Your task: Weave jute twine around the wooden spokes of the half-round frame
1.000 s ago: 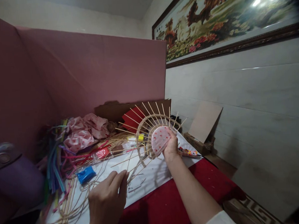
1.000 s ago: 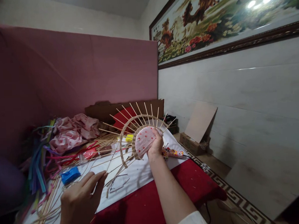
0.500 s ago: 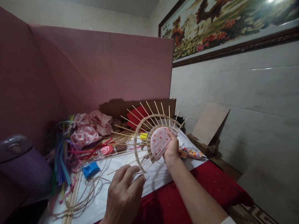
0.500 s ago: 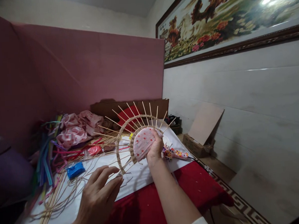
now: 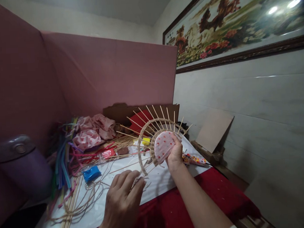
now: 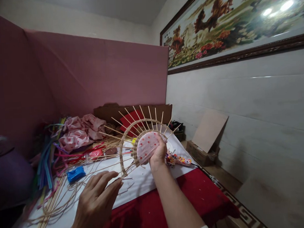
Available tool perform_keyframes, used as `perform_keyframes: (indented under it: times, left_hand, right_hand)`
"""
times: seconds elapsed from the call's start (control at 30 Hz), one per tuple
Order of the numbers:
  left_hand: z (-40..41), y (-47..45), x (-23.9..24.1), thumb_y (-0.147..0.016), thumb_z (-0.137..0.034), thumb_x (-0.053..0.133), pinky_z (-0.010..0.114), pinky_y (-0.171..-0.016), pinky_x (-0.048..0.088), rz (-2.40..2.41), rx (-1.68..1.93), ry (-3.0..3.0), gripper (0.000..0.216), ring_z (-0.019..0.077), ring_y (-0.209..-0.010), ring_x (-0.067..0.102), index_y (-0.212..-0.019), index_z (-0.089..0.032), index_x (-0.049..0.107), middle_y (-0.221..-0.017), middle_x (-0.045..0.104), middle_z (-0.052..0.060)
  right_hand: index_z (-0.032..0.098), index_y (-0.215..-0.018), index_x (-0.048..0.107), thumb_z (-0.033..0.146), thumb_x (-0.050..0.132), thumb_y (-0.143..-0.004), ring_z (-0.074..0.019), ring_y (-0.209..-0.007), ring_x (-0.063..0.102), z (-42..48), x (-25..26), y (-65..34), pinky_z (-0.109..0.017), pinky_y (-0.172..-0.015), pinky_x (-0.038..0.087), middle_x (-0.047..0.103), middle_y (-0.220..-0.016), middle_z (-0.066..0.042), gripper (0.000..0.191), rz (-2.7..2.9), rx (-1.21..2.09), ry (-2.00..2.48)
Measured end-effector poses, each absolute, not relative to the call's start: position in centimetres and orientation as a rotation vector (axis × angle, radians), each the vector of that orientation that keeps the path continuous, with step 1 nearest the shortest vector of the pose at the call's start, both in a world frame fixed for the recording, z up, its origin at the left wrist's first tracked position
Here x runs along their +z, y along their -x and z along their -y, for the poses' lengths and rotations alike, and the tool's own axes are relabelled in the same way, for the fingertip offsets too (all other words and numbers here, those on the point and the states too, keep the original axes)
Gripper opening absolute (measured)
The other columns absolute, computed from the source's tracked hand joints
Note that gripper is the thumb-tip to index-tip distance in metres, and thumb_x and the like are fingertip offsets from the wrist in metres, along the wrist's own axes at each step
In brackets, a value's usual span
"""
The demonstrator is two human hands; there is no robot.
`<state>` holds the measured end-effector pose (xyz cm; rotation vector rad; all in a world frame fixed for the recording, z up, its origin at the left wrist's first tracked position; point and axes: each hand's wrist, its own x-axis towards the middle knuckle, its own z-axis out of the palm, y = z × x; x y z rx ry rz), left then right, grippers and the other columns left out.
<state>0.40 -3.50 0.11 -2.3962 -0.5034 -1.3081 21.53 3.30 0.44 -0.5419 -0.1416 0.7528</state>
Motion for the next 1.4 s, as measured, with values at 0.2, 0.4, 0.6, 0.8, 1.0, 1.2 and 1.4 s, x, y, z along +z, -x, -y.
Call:
perform_keyframes:
  times: [0.2, 0.4, 0.6, 0.8, 1.0, 1.2, 1.4]
  left_hand:
    - [3.4, -0.4, 0.3, -0.075, -0.006, 0.061, 0.038, -0.072, 0.042, 0.474, -1.287, 2.389, 0.009, 0.0231, -0.084, 0.054, -0.078, -0.014, 0.062, -0.081, 0.065, 0.007]
    - [4.5, -0.7, 0.7, -0.076, -0.018, 0.064, 0.041, -0.078, 0.039, 0.528, -1.326, 2.414, 0.009, 0.0233, -0.084, 0.055, -0.067, -0.018, 0.061, -0.074, 0.064, 0.004]
    - [4.0, 0.2, 3.8, -0.078, -0.016, 0.059, 0.041, -0.082, 0.038, 0.704, -1.353, 2.396, 0.006, 0.0254, -0.095, 0.054, -0.073, -0.018, 0.060, -0.092, 0.065, 0.008]
    - [1.6, 0.7, 6.1, -0.082, -0.015, 0.049, 0.043, -0.085, 0.038, 0.913, -1.150, 2.303, 0.010, 0.0271, -0.098, 0.053, -0.084, -0.016, 0.059, -0.093, 0.066, 0.009]
    - [0.5, 1.0, 6.2, -0.084, -0.016, 0.045, 0.042, -0.082, 0.039, 0.867, -1.169, 2.243, 0.013, 0.0258, -0.091, 0.055, -0.082, -0.017, 0.058, -0.086, 0.066, 0.009]
    - [-1.1, 2.3, 4.8, -0.086, -0.023, 0.046, 0.042, -0.077, 0.040, 0.835, -1.311, 2.248, 0.012, 0.0271, -0.087, 0.057, -0.085, -0.020, 0.057, -0.087, 0.066, 0.008]
    - [-2.2, 2.9, 2.8, -0.085, -0.026, 0.048, 0.042, -0.075, 0.040, 0.787, -1.417, 2.253, 0.009, 0.0271, -0.083, 0.060, -0.086, -0.021, 0.056, -0.084, 0.066, 0.008]
  right_hand:
    - [0.019, -0.082, 0.059, 0.036, 0.063, -0.065, -0.0148, -0.062, 0.061, -3.3, 0.4, -21.5, -0.029, -0.061, 0.050, 0.066, -0.068, 0.004, 0.024, 0.148, 0.790, 0.524]
    - [0.020, -0.084, 0.059, 0.033, 0.064, -0.065, -0.0137, -0.064, 0.061, -3.0, 0.8, -21.3, -0.028, -0.064, 0.050, 0.066, -0.071, 0.005, 0.024, 0.180, 0.774, 0.488]
    - [0.019, -0.085, 0.058, 0.031, 0.066, -0.064, -0.0135, -0.063, 0.060, -2.7, 1.2, -20.4, -0.028, -0.062, 0.049, 0.064, -0.069, 0.005, 0.025, 0.217, 0.743, 0.488]
    - [0.021, -0.085, 0.057, 0.030, 0.063, -0.065, -0.0128, -0.065, 0.060, -2.4, 3.2, -19.2, -0.027, -0.065, 0.049, 0.063, -0.071, 0.006, 0.023, 0.300, 0.743, 0.504]
    - [0.021, -0.079, 0.055, 0.025, 0.064, -0.062, -0.0129, -0.063, 0.059, -2.7, 5.0, -17.6, -0.028, -0.064, 0.049, 0.063, -0.068, 0.006, 0.020, 0.319, 0.798, 0.438]
    - [0.021, -0.083, 0.055, 0.029, 0.068, -0.061, -0.0138, -0.063, 0.060, -3.8, 4.5, -16.3, -0.029, -0.065, 0.051, 0.064, -0.068, 0.005, 0.027, 0.288, 0.828, 0.413]
    - [0.021, -0.083, 0.054, 0.035, 0.064, -0.066, -0.0140, -0.063, 0.061, -4.1, 3.7, -15.8, -0.031, -0.069, 0.052, 0.064, -0.067, 0.005, 0.024, 0.322, 0.880, 0.446]
